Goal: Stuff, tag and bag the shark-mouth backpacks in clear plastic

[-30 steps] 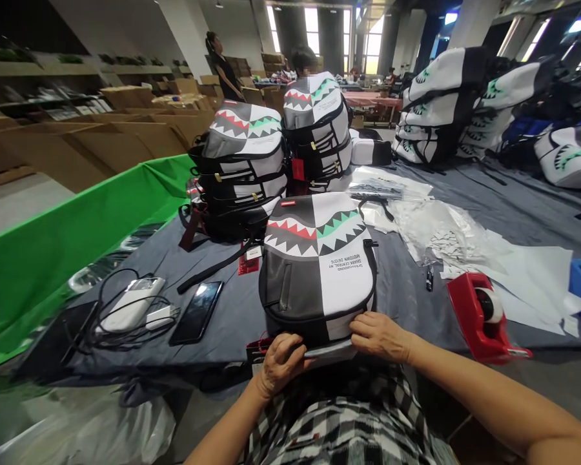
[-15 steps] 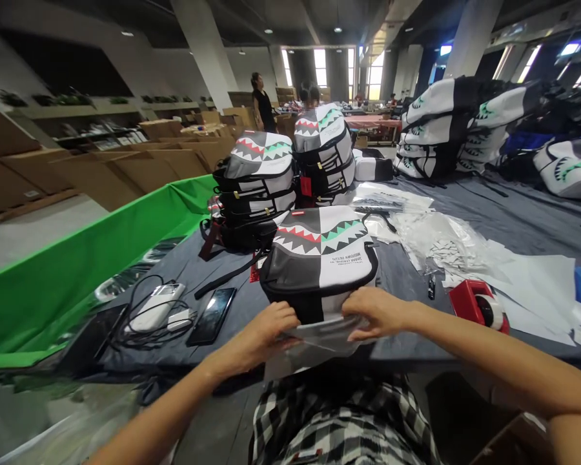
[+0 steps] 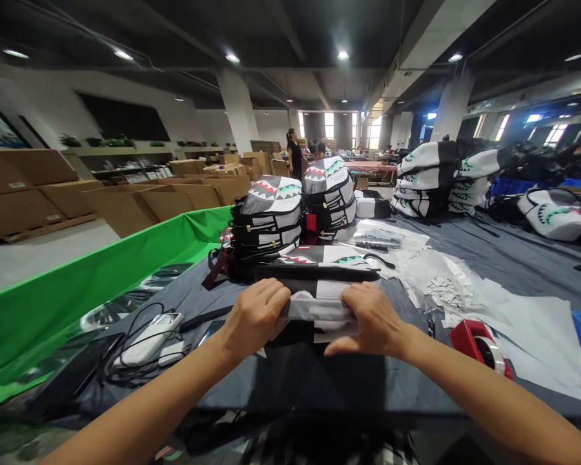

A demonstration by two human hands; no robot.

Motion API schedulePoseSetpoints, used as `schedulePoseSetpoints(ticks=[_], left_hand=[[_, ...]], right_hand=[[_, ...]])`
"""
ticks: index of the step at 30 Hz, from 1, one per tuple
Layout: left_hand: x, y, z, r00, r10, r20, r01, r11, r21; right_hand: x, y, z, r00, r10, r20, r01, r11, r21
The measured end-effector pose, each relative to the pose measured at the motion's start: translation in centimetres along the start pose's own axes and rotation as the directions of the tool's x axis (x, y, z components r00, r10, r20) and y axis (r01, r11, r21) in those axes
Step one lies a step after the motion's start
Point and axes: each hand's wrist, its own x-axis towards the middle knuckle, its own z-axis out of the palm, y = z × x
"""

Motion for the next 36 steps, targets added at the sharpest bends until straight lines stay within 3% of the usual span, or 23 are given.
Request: schedulePoseSetpoints(ticks=[3, 7, 10, 14, 18, 20, 22, 25, 27, 30, 33, 36], left_hand=[[-0.8, 0.9, 0.4, 0.998, 0.044, -0.047, -0.041, 0.996, 0.076], [-2.4, 2.3, 0.0, 0.974, 0.026, 0.223, -0.006, 0.996, -0.092], [-3.8, 2.1, -0.5, 0.930, 0.093, 0.355, -0.048, 0.990, -0.133], [-5.6, 1.3, 0.1, 0.968, 0.098, 0.232, -0.062, 0.986, -0.156], [-6.9, 2.5, 1.6, 0.998, 0.052, 0.022, -0.050, 0.995, -0.092], [-7.5, 3.7, 2.1, 0.999, 0.034, -0.015, -0.035, 0.996, -0.079], [-8.1, 5.0, 2.3, 1.000, 0.008, 0.019, -0.006, 0.994, -0.112], [-9.0, 6.5, 2.4, 0.996, -0.033, 0.080, 0.045, 0.987, -0.154], [-9.6, 6.8, 2.7, 0.998, -0.024, 0.052, 0.031, 0.989, -0.143], [-10.4, 6.8, 3.9, 0.998, -0.014, -0.060, 0.008, 0.994, -0.109], [-11.5, 7.4, 5.3, 0.980, -0.109, -0.166, 0.097, 0.992, -0.079], [-12.7, 9.3, 6.3, 0.960, -0.243, -0.137, 0.229, 0.967, -0.112]], right_hand=[[-0.5, 0.2, 0.2, 0.997, -0.078, -0.009, 0.078, 0.997, 0.026], [-1.6, 0.5, 1.8, 0.985, -0.081, -0.155, 0.079, 0.997, -0.021], [-2.6, 0.0, 3.2, 0.991, -0.081, -0.110, 0.082, 0.997, 0.007], [-3.8, -0.6, 3.9, 0.966, -0.196, 0.166, 0.183, 0.979, 0.092], [-4.0, -0.1, 3.2, 0.934, -0.264, 0.240, 0.257, 0.964, 0.062], [-4.1, 0.0, 3.1, 0.938, -0.290, 0.189, 0.289, 0.957, 0.033], [-4.5, -0.3, 3.7, 0.953, -0.296, 0.057, 0.298, 0.954, -0.030], [-5.8, -1.6, 5.5, 0.956, -0.231, -0.182, 0.219, 0.972, -0.083], [-6.9, -2.6, 6.8, 0.952, -0.154, -0.263, 0.146, 0.988, -0.048], [-8.4, -3.8, 8.2, 0.970, -0.104, -0.219, 0.112, 0.993, 0.026], [-9.5, -3.8, 8.8, 0.978, -0.164, -0.126, 0.169, 0.985, 0.025], [-10.4, -2.7, 9.4, 0.975, -0.184, -0.123, 0.182, 0.983, -0.025]])
